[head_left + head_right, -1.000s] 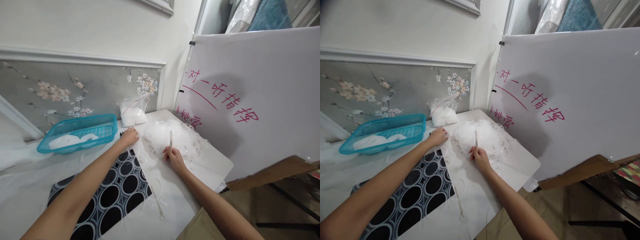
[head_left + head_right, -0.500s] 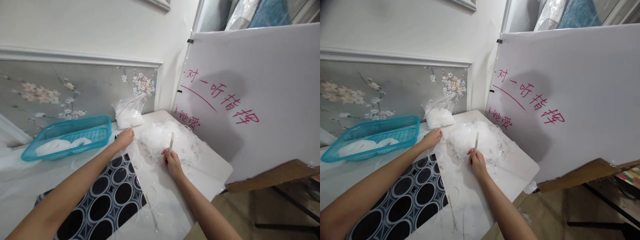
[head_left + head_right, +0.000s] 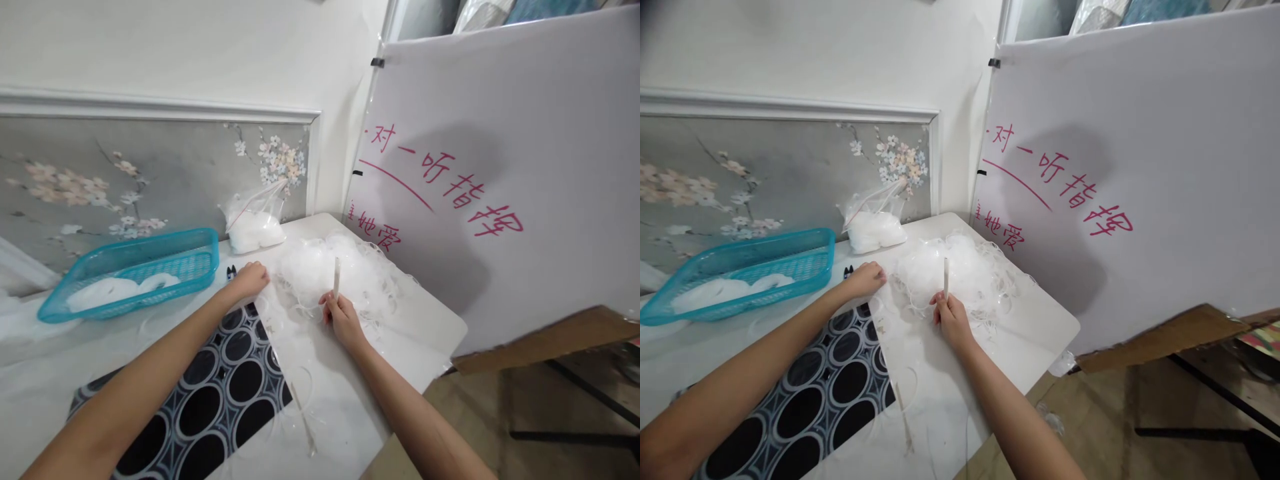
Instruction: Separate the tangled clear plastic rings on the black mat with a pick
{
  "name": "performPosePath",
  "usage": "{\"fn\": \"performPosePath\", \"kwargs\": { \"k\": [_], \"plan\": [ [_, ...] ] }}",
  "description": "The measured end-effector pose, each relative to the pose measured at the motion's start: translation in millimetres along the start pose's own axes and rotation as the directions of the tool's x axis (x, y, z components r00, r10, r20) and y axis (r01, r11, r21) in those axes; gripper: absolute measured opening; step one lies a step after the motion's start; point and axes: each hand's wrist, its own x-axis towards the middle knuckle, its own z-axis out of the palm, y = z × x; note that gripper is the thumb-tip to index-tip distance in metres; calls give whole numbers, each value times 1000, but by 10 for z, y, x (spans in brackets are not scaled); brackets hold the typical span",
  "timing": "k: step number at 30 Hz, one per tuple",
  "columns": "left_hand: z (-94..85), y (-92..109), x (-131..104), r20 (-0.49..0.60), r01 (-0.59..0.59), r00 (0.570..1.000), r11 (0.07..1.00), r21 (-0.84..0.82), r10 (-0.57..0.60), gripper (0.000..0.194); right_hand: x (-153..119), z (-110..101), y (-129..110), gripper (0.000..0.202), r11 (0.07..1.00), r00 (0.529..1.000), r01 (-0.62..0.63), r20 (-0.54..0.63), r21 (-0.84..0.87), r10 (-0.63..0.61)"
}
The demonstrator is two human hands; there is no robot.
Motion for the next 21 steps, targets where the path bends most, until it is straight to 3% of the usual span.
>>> {"fn": "performPosePath", "kwargs": {
  "k": [7, 12, 17, 21],
  "plan": [
    [-5, 222, -344, 69, -163, 982, 974, -156, 175, 21, 17, -26, -2, 41, 1000, 999, -13, 31, 5, 13],
    [94, 276, -415, 9, -115, 993, 991, -62, 116, 41, 21, -33, -7, 40, 1000, 1000, -20, 22, 1, 20],
    [155, 393, -385, 57, -156, 986, 988, -10, 157, 16, 24, -33, -12, 41, 1000, 999, -11, 40, 3, 11],
    [107, 470, -423, 102, -185, 978, 982, 19, 183, 21, 27, -26, -6, 41, 1000, 999, -19, 35, 5, 18]
  ]
}}
